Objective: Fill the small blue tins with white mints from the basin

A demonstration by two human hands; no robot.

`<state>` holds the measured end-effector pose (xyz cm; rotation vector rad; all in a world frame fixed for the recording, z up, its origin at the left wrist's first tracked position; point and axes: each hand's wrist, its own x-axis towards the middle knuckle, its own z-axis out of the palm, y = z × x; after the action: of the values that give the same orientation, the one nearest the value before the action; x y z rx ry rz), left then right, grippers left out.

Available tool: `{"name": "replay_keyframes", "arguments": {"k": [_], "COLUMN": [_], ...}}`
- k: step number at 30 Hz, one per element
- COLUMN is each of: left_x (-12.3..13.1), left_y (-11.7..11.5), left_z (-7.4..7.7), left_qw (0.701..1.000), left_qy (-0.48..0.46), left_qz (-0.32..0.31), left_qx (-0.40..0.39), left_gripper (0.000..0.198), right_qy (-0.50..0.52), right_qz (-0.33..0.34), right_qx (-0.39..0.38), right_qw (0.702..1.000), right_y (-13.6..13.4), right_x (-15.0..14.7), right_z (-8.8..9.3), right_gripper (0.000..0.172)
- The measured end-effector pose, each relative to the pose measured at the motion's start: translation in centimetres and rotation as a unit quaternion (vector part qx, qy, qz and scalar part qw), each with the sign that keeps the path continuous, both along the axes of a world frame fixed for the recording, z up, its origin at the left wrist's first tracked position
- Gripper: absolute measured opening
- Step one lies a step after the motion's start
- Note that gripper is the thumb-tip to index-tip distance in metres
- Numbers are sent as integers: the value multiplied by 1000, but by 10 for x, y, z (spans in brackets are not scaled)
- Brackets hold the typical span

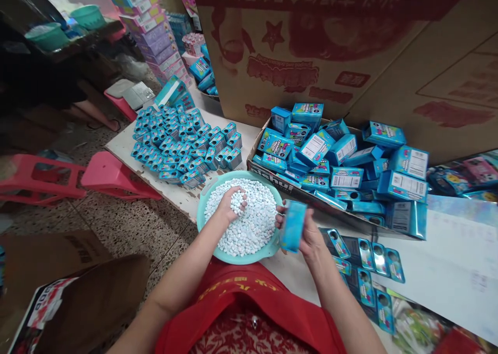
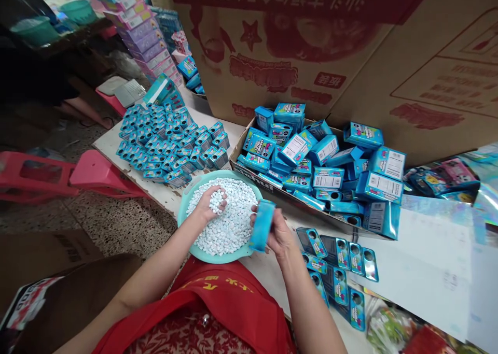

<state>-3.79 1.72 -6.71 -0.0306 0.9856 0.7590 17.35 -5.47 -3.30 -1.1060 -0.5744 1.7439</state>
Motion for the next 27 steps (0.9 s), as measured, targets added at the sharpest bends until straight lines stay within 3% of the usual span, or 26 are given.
{"name": "replay_keyframes", "arguments": {"k": [4,7,10,17,27], "left_x": [3,11,23,35,39], "left_y": [1,-1,-4,-10,-15], "left_z": [34,63,80,74,73], "left_qw": [998,992,984,970,929], "left_qy": [-6,-23,-3,44,135], "left_qz": [26,41,67,134,160], "left_qx": [62,113,167,197,304], "left_gripper": [13,15,19,27,25], "right_qy": [-167,-276,-355,-421,-477], "right_qz": [-7,29,24,-2,12], "right_qx": [28,97,160,226,291], "right_qw": [986,956,921,878,829], "right_y": [-2,-3,-3,-2,-3], "right_x": [-15,-28,-40,-51,-54], "right_z": [-1,-1,-4,-9,0], "right_gripper": [56,47,42,35,29]}}
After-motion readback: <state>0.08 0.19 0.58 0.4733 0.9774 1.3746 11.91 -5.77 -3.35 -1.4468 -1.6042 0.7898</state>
